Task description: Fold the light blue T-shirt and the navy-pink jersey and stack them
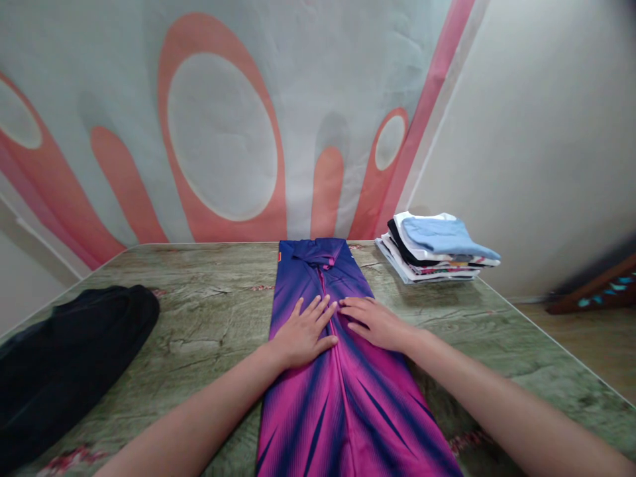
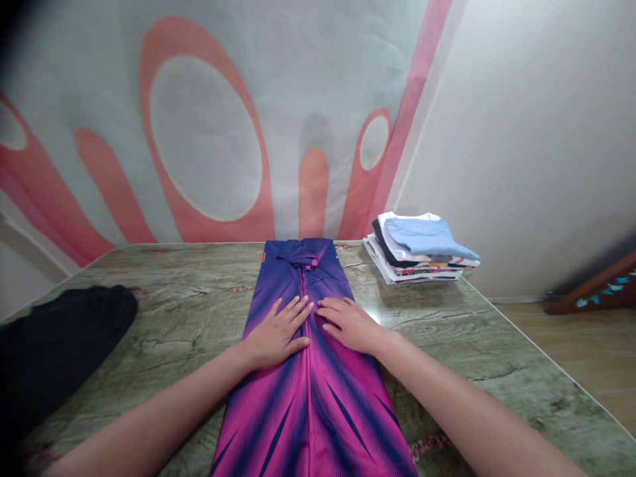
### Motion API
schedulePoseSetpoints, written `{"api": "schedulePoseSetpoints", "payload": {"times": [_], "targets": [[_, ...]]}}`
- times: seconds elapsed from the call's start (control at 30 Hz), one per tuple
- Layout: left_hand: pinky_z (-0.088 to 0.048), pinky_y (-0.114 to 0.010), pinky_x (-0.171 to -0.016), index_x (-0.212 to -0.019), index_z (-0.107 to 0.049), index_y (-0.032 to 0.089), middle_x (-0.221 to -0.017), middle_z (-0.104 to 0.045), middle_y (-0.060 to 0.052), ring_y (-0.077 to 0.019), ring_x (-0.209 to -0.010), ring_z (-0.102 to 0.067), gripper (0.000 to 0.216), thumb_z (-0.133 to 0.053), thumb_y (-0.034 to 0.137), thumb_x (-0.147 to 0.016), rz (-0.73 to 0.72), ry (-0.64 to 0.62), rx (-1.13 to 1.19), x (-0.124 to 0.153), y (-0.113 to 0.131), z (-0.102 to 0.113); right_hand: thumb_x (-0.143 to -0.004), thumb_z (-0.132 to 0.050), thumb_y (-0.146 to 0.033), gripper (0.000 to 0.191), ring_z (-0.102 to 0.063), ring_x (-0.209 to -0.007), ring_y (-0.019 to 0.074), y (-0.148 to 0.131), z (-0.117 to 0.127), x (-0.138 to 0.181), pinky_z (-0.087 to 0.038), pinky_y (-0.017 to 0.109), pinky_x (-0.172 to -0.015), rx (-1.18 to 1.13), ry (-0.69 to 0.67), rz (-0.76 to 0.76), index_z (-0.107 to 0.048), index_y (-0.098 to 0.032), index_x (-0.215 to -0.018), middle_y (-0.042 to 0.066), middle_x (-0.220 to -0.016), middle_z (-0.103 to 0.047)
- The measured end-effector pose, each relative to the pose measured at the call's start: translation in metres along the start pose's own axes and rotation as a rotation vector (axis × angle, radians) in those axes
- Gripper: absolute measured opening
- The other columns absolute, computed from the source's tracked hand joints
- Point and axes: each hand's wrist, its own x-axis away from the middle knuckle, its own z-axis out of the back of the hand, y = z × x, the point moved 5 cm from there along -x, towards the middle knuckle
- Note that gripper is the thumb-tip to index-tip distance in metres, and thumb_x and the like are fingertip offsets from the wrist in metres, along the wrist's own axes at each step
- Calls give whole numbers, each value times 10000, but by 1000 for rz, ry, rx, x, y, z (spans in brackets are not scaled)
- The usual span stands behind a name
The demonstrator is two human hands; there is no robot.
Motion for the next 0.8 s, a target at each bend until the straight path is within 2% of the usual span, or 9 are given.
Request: {"api": "schedulePoseSetpoints", "payload": {"times": [0.1,0.2,0.3,0.37,0.47,0.6,0.67,0.73,0.8], "targets": [[-114,-504,-1145,-1526,-76,203,-1584,-106,-109,-257,-1454,-114,765,-193,662,-926,4,-10,3,1,0,-1,-910,-470,-216,358,-473,-1251,195,-2,4,30,-362,403,-1049,-55,-10,-39,-559,-262,-1254,51,-1350,-539],[-108,-499,-1148,-1524,-84,178,-1583,-99,-120,-252,-1455,-106,782,-188,668,-923,16,-5,-4,-1,-1,-3,-873,-498,-169,334,-511,-1192,221,-13,24,51,-359,440,-1037,-34,-2,-89,-610,-238,-1180,74,-1249,-600],[-108,-485,-1152,-1524,-83,165,-1578,-133,-126,-241,-1457,-101,784,-188,662,-926,22,12,-22,1,-1,-3,-878,-532,-208,323,-500,-1199,203,-55,32,67,-329,418,-1066,-130,-90,82,-600,-268,-1188,43,-1248,-599],[-108,-474,-1155,-1523,-87,144,-1573,-149,-138,-239,-1457,-96,793,-187,659,-928,24,11,-37,7,1,-2,-890,-530,-220,319,-494,-1204,192,-74,32,82,-328,404,-1072,-195,-133,136,-590,-283,-1197,29,-1275,-582],[-86,-475,-1161,-1520,-118,131,-1570,-158,-148,-249,-1457,-88,797,-191,658,-927,7,-18,-48,24,8,-1,-899,-526,-223,247,-528,-1147,194,-69,31,107,-376,394,-1028,-213,-127,66,-623,-271,-1122,35,-1216,-610],[-56,-548,-1147,-1523,-127,206,-1579,-135,-117,-285,-1457,-53,749,-218,652,-927,-18,-59,-40,45,24,2,-924,-473,-211,193,-593,-953,207,-51,35,124,-449,405,-904,-98,-75,-118,-662,-242,-946,47,-999,-667],[-42,-588,-1135,-1525,-104,214,-1582,-108,-120,-300,-1455,-36,758,-229,657,-923,-25,-86,-24,52,32,5,-932,-465,-223,210,-583,-997,217,-63,37,122,-436,418,-931,-89,-54,-96,-654,-247,-1022,58,-1028,-663],[-23,-611,-1127,-1526,-77,203,-1582,-79,-131,-311,-1454,-24,781,-240,664,-917,-38,-118,5,60,41,8,-924,-497,-248,261,-535,-1125,221,-83,35,118,-406,412,-993,-148,-66,2,-609,-270,-1159,61,-1166,-625],[-14,-629,-1119,-1526,-50,212,-1582,-58,-134,-322,-1452,-25,791,-260,665,-913,-66,-156,49,72,50,14,-907,-523,-246,284,-507,-1175,211,-94,33,118,-394,398,-1017,-216,-92,75,-594,-285,-1180,48,-1230,-595]]}}
